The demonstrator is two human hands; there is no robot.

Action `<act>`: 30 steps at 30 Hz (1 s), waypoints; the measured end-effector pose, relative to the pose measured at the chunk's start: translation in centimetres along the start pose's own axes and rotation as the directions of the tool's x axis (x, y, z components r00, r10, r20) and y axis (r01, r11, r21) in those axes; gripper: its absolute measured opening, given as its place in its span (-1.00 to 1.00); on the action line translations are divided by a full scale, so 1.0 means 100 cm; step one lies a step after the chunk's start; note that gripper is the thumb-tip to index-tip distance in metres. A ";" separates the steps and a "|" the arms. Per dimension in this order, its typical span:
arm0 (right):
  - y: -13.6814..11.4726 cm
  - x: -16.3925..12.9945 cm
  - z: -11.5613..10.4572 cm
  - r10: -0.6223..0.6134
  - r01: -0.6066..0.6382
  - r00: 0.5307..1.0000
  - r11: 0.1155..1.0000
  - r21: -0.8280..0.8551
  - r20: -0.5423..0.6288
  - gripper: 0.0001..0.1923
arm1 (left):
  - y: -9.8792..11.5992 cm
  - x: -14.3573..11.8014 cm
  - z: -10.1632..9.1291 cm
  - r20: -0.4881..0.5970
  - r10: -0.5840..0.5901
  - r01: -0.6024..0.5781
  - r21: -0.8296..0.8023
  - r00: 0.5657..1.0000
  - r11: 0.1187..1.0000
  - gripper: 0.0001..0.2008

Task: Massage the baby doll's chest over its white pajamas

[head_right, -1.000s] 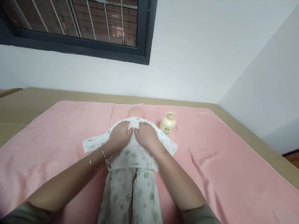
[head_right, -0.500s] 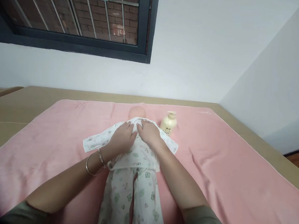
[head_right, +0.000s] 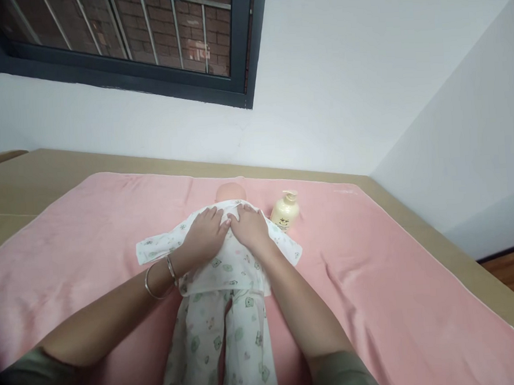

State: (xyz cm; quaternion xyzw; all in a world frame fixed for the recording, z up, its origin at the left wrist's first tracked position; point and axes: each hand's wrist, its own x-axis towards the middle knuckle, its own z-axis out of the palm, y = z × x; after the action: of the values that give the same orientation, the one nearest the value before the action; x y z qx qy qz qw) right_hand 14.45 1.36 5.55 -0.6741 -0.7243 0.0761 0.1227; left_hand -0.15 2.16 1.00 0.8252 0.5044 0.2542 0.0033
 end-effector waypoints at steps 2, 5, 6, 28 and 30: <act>0.005 0.005 0.001 0.014 -0.015 1.000 0.999 0.031 0.018 -0.48 | 0.007 -0.006 -0.001 -0.025 0.013 -0.012 0.034 1.000 0.999 -0.58; 0.001 0.002 0.001 -0.003 0.003 1.000 1.000 0.013 0.013 -0.49 | 0.005 -0.003 -0.003 -0.004 0.048 -0.048 -0.028 0.999 0.998 -0.61; -0.003 -0.002 0.001 -0.012 0.012 1.000 1.000 -0.014 0.008 -0.50 | 0.000 0.002 -0.004 0.015 0.058 -0.056 -0.072 0.998 0.996 -0.61; -0.020 -0.017 0.006 -0.049 0.048 0.999 0.991 -0.127 -0.002 -0.45 | -0.016 0.014 0.007 0.026 0.045 -0.040 -0.155 0.999 0.987 -0.59; -0.030 -0.026 0.009 -0.122 0.117 0.992 0.976 -0.185 -0.014 -0.45 | -0.022 0.020 0.007 0.045 -0.012 0.020 -0.179 0.999 0.984 -0.59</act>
State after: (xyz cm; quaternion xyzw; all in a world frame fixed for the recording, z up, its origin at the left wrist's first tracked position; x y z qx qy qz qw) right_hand 11.50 -1.39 5.29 -0.6389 -0.7658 -0.0072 0.0735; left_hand -0.95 5.10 0.61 0.8229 0.4858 0.2803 0.0908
